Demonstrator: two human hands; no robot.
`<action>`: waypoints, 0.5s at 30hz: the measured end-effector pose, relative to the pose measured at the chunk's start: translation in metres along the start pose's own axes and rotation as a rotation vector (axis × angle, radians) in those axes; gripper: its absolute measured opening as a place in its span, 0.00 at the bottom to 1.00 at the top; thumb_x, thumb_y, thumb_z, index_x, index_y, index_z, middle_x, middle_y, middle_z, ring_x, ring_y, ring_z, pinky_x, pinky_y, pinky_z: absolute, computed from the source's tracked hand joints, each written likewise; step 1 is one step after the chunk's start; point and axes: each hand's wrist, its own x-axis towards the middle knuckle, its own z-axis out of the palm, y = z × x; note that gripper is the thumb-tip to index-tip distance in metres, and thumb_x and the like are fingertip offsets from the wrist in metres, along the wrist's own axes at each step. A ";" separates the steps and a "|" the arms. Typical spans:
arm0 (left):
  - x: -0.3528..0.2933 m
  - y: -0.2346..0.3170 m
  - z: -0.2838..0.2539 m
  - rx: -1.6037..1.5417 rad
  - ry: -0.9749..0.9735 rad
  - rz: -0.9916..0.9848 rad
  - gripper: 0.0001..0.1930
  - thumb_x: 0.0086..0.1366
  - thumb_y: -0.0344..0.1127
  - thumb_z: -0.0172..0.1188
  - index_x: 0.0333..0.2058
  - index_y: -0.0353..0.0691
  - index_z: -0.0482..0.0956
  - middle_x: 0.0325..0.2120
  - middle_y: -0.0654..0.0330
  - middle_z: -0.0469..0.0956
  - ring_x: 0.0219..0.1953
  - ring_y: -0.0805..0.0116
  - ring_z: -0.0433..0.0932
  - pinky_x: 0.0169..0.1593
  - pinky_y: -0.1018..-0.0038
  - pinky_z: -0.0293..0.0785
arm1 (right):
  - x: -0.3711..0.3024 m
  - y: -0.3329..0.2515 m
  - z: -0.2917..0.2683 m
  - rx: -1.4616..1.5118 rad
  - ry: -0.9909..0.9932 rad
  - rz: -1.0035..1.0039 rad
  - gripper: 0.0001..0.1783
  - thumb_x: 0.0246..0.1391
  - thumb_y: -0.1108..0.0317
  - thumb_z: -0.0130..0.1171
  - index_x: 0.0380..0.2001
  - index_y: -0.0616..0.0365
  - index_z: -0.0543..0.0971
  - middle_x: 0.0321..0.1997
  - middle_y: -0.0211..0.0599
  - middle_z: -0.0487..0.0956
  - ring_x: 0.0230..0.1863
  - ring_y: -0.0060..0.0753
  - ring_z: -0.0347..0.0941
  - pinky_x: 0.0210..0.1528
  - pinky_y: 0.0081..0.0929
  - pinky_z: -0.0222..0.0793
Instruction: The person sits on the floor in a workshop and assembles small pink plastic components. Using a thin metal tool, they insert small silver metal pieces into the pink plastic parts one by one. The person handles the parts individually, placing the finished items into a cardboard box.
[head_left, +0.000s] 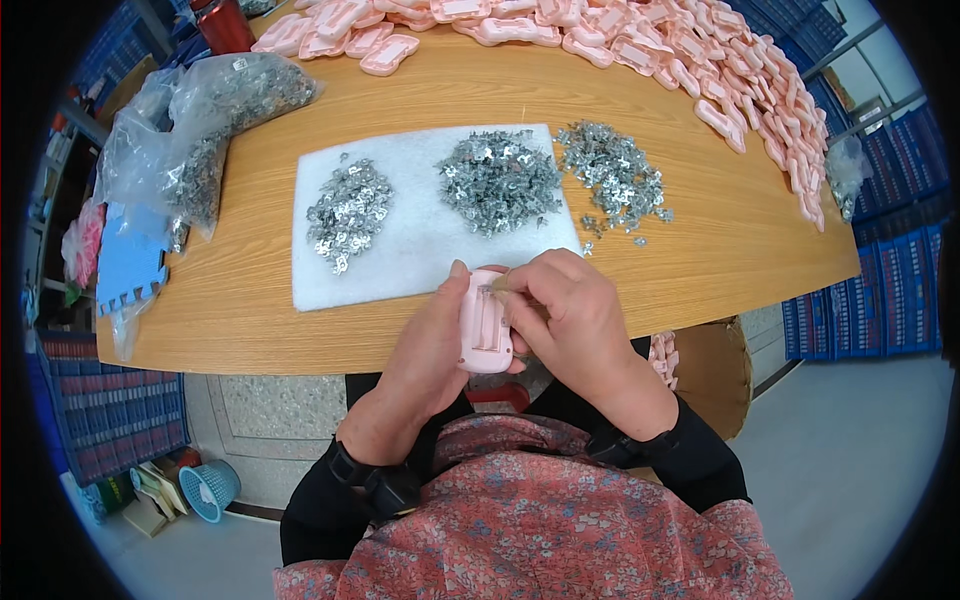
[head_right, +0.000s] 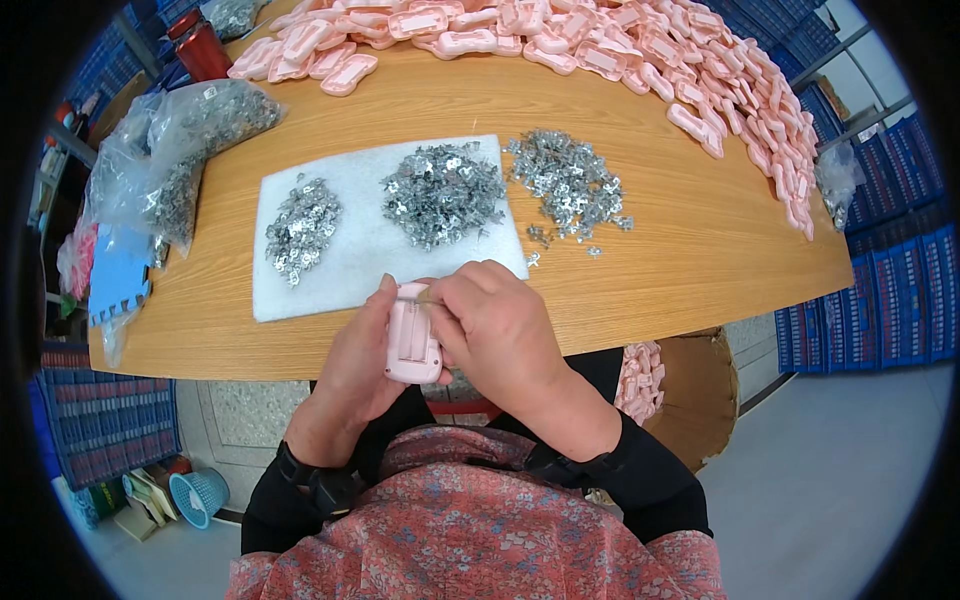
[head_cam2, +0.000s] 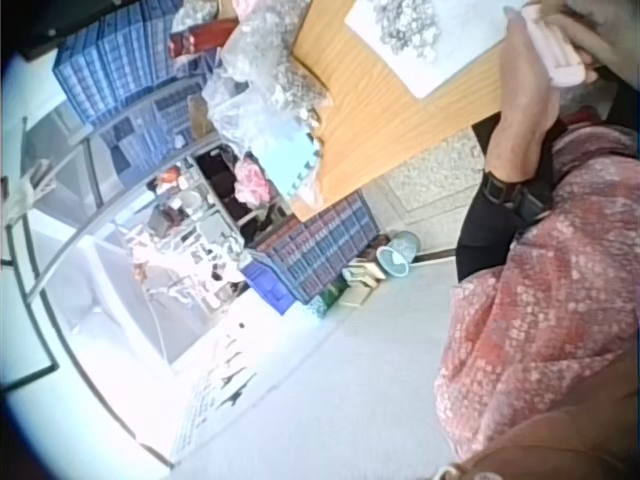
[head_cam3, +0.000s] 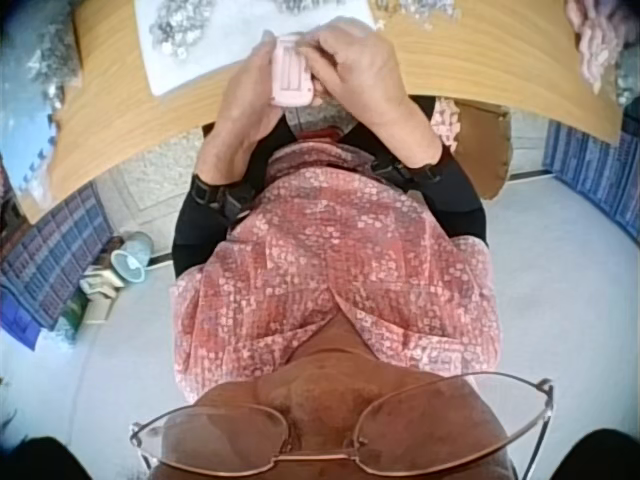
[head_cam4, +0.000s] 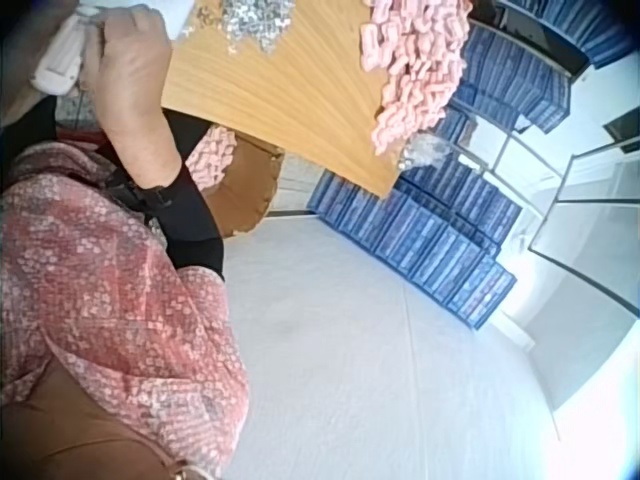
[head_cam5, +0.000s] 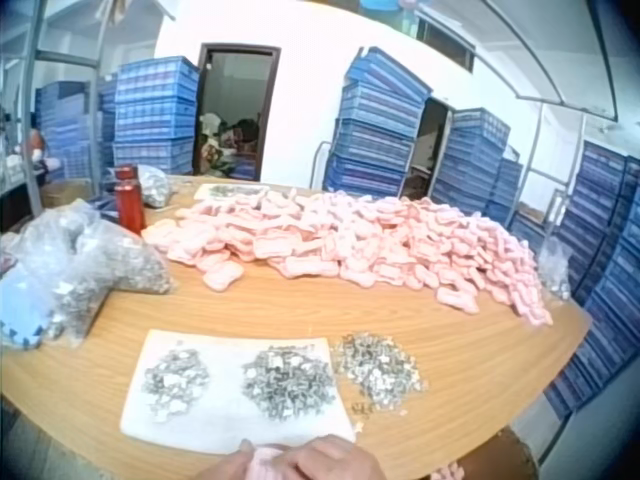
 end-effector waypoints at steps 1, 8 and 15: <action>0.000 0.001 0.001 0.004 0.011 0.002 0.28 0.76 0.57 0.30 0.55 0.39 0.68 0.35 0.56 0.79 0.32 0.66 0.81 0.34 0.68 0.83 | 0.000 -0.002 0.000 -0.055 0.012 -0.044 0.06 0.48 0.74 0.63 0.32 0.59 0.80 0.27 0.40 0.76 0.32 0.45 0.74 0.35 0.38 0.71; 0.002 -0.004 -0.007 -0.015 -0.031 -0.010 0.29 0.76 0.57 0.29 0.55 0.39 0.68 0.34 0.56 0.78 0.32 0.66 0.81 0.34 0.67 0.83 | -0.007 -0.003 -0.002 0.040 0.034 0.067 0.09 0.48 0.74 0.64 0.35 0.60 0.79 0.29 0.39 0.76 0.30 0.44 0.75 0.31 0.35 0.73; 0.002 -0.002 -0.009 -0.026 -0.100 0.013 0.29 0.76 0.56 0.26 0.60 0.39 0.62 0.35 0.55 0.79 0.32 0.64 0.81 0.34 0.67 0.83 | 0.000 0.000 -0.003 0.263 0.008 0.201 0.09 0.56 0.70 0.62 0.39 0.63 0.78 0.28 0.36 0.76 0.26 0.30 0.75 0.28 0.27 0.71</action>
